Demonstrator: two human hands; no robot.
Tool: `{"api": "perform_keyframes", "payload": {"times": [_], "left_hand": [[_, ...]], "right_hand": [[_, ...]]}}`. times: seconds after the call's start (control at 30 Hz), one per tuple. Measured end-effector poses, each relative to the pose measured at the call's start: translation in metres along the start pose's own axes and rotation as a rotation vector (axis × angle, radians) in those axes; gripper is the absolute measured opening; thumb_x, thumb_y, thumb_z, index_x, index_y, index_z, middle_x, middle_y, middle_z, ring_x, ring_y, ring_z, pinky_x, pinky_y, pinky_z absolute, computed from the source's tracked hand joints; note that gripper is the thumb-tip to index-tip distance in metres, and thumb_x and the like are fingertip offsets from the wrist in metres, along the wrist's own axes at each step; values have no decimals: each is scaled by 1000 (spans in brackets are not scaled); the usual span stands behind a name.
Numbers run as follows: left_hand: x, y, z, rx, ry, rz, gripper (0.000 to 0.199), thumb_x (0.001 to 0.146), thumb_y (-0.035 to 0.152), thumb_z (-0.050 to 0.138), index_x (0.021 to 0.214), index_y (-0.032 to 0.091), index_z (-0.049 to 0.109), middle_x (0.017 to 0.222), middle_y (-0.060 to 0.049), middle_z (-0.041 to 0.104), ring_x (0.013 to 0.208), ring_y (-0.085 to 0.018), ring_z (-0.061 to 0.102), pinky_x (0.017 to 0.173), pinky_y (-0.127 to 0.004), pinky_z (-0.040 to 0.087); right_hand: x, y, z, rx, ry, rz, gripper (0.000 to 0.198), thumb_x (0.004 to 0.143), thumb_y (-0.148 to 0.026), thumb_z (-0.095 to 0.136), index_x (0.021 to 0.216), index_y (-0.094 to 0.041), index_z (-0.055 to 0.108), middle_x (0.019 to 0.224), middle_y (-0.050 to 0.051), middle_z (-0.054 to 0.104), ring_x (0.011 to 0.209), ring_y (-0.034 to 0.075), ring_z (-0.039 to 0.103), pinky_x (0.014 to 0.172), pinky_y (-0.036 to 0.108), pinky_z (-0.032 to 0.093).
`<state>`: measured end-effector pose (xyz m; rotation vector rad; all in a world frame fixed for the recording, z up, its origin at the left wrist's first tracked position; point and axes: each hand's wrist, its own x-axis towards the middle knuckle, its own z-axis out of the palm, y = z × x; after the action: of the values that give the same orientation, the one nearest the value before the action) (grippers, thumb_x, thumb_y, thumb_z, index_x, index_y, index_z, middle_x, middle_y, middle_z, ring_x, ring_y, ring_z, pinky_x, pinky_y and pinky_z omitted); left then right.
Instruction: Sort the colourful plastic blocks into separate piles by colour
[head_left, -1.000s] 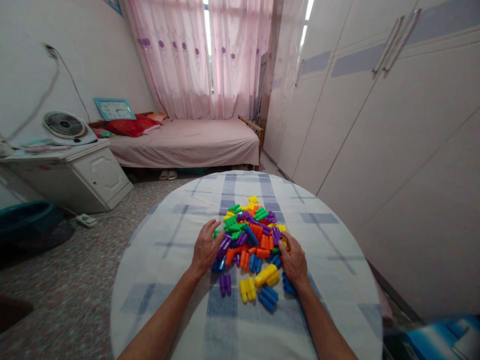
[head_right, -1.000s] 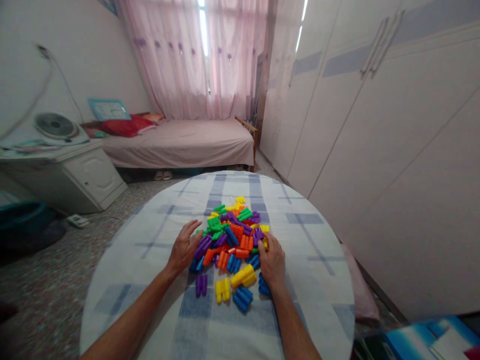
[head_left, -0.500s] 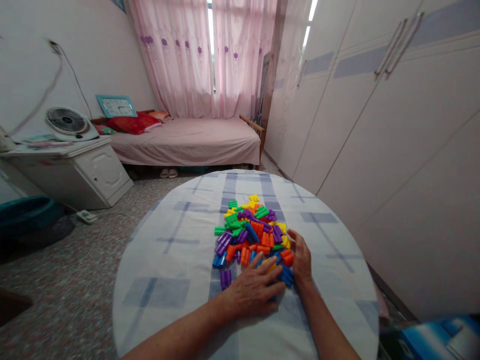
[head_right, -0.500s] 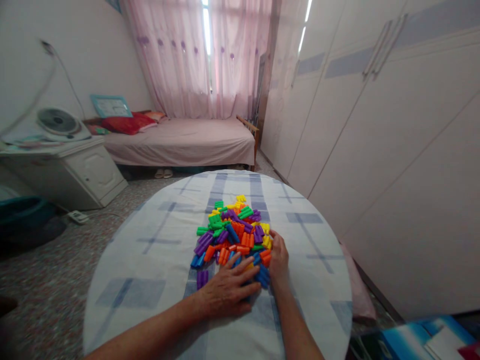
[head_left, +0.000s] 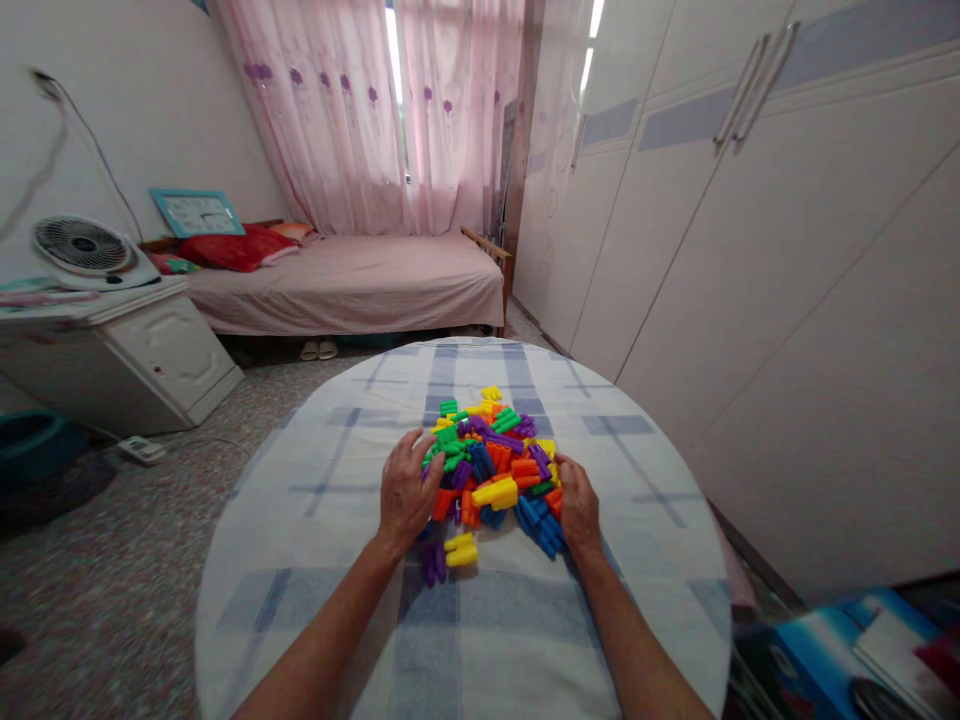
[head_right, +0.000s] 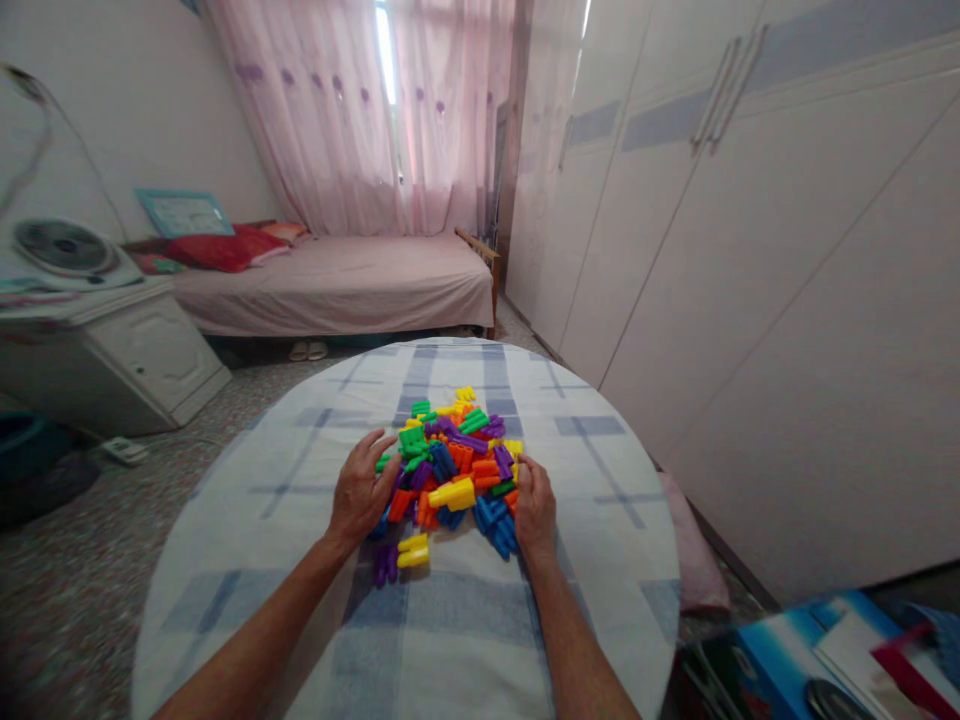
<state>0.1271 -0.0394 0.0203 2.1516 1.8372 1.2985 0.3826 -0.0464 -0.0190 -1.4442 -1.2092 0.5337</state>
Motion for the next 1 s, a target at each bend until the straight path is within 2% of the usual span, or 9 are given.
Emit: {"api": "perform_keyframes", "payload": {"times": [0.13, 0.23, 0.33, 0.43, 0.53, 0.6, 0.73, 0.87, 1.0], "left_hand": [[-24, -19, 22, -64, -79, -188, 39, 90, 36, 40, 120, 17, 55, 130, -13, 52, 129, -26, 42, 109, -48, 33], [-37, -6, 37, -153, -105, -172, 40, 92, 37, 37, 125, 20, 52, 136, -11, 48, 134, -25, 35, 113, -50, 25], [-36, 13, 39, -231, -92, -142, 41, 93, 39, 36, 127, 20, 51, 138, -11, 46, 132, -23, 38, 112, -47, 29], [-15, 13, 32, -236, -25, -120, 39, 93, 38, 34, 121, 20, 55, 132, -10, 51, 125, -21, 45, 109, -42, 34], [24, -8, 29, -160, 12, -116, 40, 94, 36, 30, 116, 18, 58, 128, -11, 53, 124, -21, 45, 109, -43, 33], [53, -26, 33, -80, -90, -102, 39, 92, 35, 31, 115, 18, 58, 128, -11, 54, 127, -24, 42, 110, -45, 30], [97, -46, 54, -108, -240, -45, 27, 87, 30, 44, 101, 19, 64, 117, -11, 62, 124, -25, 45, 110, -46, 26], [108, -43, 70, -177, -369, 13, 31, 89, 33, 39, 94, 17, 66, 102, -8, 68, 105, -22, 58, 99, -40, 41], [93, -26, 69, -231, -427, 44, 45, 93, 42, 29, 100, 17, 66, 101, -5, 69, 98, -19, 61, 91, -33, 47]], "right_hand": [[0, 1, 3, -59, -12, -28, 48, 88, -50, 35, 110, -16, 60, 114, 12, 63, 108, 23, 55, 100, 39, 38], [0, 1, 4, -100, -25, -51, 46, 87, -49, 36, 110, -17, 61, 114, 11, 63, 107, 23, 55, 99, 39, 39], [0, -1, 3, -121, -38, -60, 46, 87, -49, 36, 110, -17, 61, 113, 10, 64, 106, 23, 56, 97, 39, 40], [-1, -3, 2, -137, -41, -66, 47, 88, -50, 36, 111, -17, 61, 112, 11, 64, 106, 23, 56, 97, 39, 40], [-2, -3, 2, -145, -40, -78, 47, 88, -49, 37, 111, -17, 61, 112, 11, 64, 106, 23, 56, 97, 39, 40], [-2, -3, 3, -146, -40, -85, 44, 88, -47, 37, 111, -17, 61, 112, 10, 64, 106, 23, 56, 97, 39, 40], [-2, -3, 3, -154, -40, -79, 41, 89, -44, 38, 110, -18, 61, 111, 9, 64, 105, 22, 56, 96, 38, 41], [-3, -3, 3, -168, -26, -85, 40, 89, -44, 39, 110, -19, 61, 112, 9, 64, 105, 22, 57, 96, 37, 41], [-3, -1, 3, -173, -34, -88, 41, 89, -44, 39, 112, -18, 61, 112, 9, 64, 105, 22, 57, 95, 37, 42]]}}
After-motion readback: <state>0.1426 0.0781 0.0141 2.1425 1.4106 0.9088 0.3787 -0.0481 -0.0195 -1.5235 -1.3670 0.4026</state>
